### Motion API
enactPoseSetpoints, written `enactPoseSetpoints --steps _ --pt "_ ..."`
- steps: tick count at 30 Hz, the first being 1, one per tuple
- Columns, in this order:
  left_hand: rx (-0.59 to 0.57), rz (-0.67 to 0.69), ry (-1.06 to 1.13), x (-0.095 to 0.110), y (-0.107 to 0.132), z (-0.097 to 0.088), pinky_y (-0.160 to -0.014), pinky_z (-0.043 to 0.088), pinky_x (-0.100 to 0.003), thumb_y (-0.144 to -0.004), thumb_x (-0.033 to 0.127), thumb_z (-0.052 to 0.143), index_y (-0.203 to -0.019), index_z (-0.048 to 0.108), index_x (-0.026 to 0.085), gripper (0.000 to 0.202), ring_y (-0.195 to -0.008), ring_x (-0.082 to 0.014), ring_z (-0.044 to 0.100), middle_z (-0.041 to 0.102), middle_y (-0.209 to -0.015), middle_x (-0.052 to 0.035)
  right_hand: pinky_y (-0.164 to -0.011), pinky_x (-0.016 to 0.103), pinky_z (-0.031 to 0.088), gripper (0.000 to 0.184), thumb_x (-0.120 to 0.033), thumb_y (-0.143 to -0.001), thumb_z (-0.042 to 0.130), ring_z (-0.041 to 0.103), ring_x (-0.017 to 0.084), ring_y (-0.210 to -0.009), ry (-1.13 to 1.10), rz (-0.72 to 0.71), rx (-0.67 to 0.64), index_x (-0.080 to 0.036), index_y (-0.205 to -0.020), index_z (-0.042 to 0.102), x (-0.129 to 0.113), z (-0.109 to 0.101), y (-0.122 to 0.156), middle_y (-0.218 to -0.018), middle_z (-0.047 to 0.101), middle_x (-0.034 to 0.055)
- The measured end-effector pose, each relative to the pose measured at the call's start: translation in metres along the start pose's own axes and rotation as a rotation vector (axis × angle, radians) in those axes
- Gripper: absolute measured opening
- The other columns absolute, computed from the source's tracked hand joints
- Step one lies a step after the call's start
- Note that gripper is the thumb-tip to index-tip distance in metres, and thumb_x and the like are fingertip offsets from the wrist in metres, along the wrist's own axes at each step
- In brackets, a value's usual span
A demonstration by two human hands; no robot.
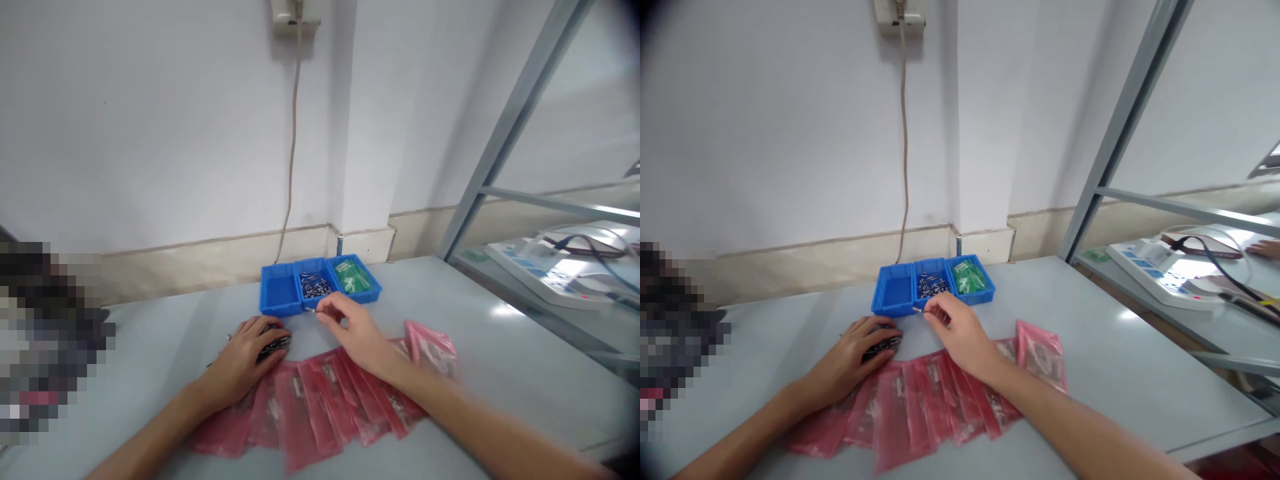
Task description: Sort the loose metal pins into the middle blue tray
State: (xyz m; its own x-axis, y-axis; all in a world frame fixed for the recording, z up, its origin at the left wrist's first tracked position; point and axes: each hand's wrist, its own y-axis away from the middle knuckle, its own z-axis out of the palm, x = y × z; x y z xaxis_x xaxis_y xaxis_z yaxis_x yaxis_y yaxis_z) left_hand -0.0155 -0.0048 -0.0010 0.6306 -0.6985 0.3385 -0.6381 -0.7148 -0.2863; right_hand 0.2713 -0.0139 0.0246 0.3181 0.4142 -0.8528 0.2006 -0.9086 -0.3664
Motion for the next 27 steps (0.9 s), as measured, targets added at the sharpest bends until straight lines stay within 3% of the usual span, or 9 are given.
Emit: enactPoseSetpoints --steps 2,4,16,19,23,27 --pt "0.003 0.003 0.001 -0.0002 0.0001 0.0003 -0.110 0.052 -0.049 -0.113 0.035 0.057 -0.139 0.068 0.031 0.029 -0.130 -0.0291 0.059 0.063 -0.142 -0.0080 -0.098 0.040 0.049 0.014 -0.031 -0.110 0.058 0.064 0.026 -0.109 0.141 -0.132 -0.022 -0.028 -0.107 0.071 -0.0061 -0.0011 0.0031 -0.112 0.072 0.0054" --pt "0.001 0.006 0.005 -0.0005 0.0002 0.0008 -0.111 0.051 -0.049 -0.113 0.034 0.057 -0.139 0.068 0.031 0.029 -0.130 -0.0290 0.059 0.063 -0.142 -0.0075 -0.104 0.043 0.047 0.015 -0.029 -0.111 0.058 0.064 0.027 -0.111 0.218 -0.164 -0.040 -0.029 -0.108 0.073 -0.0102 -0.0018 0.0050 -0.112 0.073 0.0051" --pt "-0.014 -0.004 0.010 0.0008 -0.0002 -0.0005 -0.111 0.050 -0.050 -0.113 0.034 0.057 -0.139 0.067 0.032 0.028 -0.130 -0.0290 0.059 0.062 -0.143 -0.0068 -0.104 0.046 0.043 0.012 -0.026 -0.109 0.061 0.062 0.026 -0.101 0.323 -0.208 -0.038 -0.028 -0.103 0.072 -0.0075 -0.0026 0.0047 -0.104 0.071 0.0039" --pt "-0.014 0.002 0.011 0.0005 -0.0002 -0.0004 -0.111 0.050 -0.050 -0.113 0.033 0.057 -0.140 0.066 0.032 0.029 -0.131 -0.0292 0.058 0.062 -0.143 -0.0070 -0.098 0.042 0.047 0.013 -0.030 -0.108 0.062 0.063 0.026 -0.103 0.149 -0.071 -0.095 -0.028 -0.104 0.074 -0.0120 -0.0013 0.0039 -0.107 0.074 0.0038" --pt "-0.016 0.003 0.009 0.0007 0.0000 -0.0006 -0.111 0.049 -0.050 -0.113 0.032 0.058 -0.141 0.066 0.032 0.029 -0.131 -0.0290 0.057 0.061 -0.144 -0.0071 -0.082 0.035 0.050 0.020 -0.041 -0.106 0.065 0.064 0.021 -0.087 -0.320 0.214 -0.251 -0.023 -0.103 0.075 -0.0103 0.0018 0.0026 -0.096 0.074 0.0036" --pt "-0.025 0.002 0.008 0.0018 -0.0004 -0.0015 -0.112 0.049 -0.050 -0.113 0.033 0.058 -0.139 0.067 0.032 0.028 -0.131 -0.0290 0.057 0.062 -0.144 -0.0070 -0.077 0.029 0.048 0.030 -0.051 -0.097 0.077 0.061 0.016 -0.084 -0.659 0.376 -0.288 -0.021 -0.101 0.075 -0.0054 0.0023 0.0027 -0.097 0.071 0.0033"
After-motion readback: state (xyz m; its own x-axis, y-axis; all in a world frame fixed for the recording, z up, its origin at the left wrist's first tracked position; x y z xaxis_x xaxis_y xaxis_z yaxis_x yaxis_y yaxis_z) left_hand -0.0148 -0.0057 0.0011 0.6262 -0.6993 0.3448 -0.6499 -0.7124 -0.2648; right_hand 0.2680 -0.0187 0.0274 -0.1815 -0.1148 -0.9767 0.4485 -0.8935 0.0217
